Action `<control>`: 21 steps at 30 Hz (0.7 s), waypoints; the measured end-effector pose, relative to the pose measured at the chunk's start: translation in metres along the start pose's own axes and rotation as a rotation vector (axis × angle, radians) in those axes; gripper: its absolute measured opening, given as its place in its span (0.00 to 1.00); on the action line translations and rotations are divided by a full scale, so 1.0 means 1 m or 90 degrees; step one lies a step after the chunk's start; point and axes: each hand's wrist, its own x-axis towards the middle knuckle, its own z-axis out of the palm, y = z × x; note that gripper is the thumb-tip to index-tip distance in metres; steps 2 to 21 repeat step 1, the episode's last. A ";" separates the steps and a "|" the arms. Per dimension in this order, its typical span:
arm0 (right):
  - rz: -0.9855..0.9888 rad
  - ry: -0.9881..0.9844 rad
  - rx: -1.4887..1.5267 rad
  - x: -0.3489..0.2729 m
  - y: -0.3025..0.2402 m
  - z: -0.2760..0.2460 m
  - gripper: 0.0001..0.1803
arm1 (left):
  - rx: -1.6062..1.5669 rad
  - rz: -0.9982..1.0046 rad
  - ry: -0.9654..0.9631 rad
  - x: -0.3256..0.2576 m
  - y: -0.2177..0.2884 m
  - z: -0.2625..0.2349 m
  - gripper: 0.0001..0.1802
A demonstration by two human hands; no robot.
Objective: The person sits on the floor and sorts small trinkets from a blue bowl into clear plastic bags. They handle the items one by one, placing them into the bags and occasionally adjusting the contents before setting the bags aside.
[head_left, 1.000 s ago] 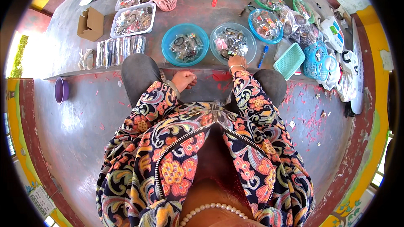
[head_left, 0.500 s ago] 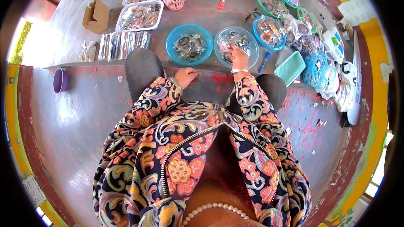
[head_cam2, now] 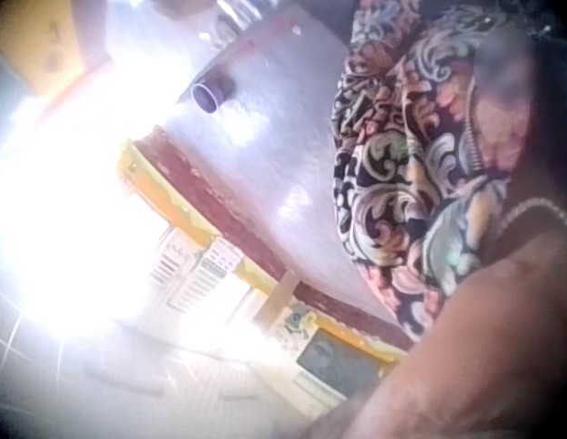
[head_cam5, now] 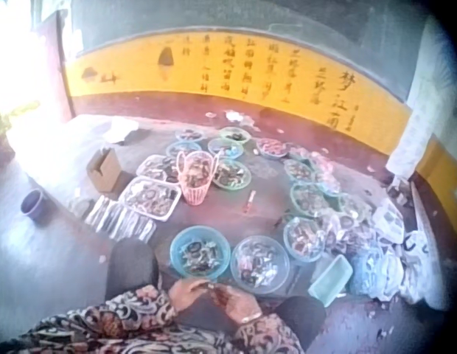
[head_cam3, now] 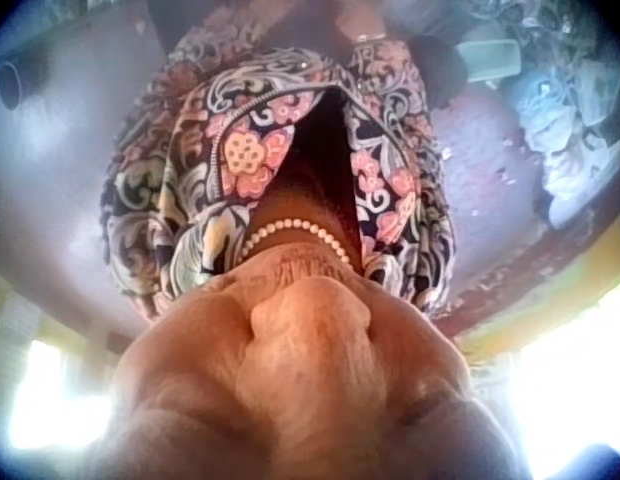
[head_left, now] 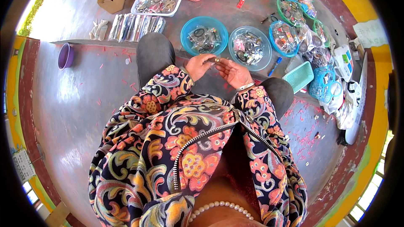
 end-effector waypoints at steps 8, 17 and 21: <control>0.000 0.000 0.000 0.000 0.000 0.000 0.22 | -0.108 -0.086 -0.043 0.002 0.002 -0.002 0.18; 0.000 0.000 0.000 0.000 0.000 0.000 0.22 | -0.108 -0.086 -0.043 0.002 0.002 -0.002 0.18; 0.000 0.000 0.000 0.000 0.000 0.000 0.22 | -0.108 -0.086 -0.043 0.002 0.002 -0.002 0.18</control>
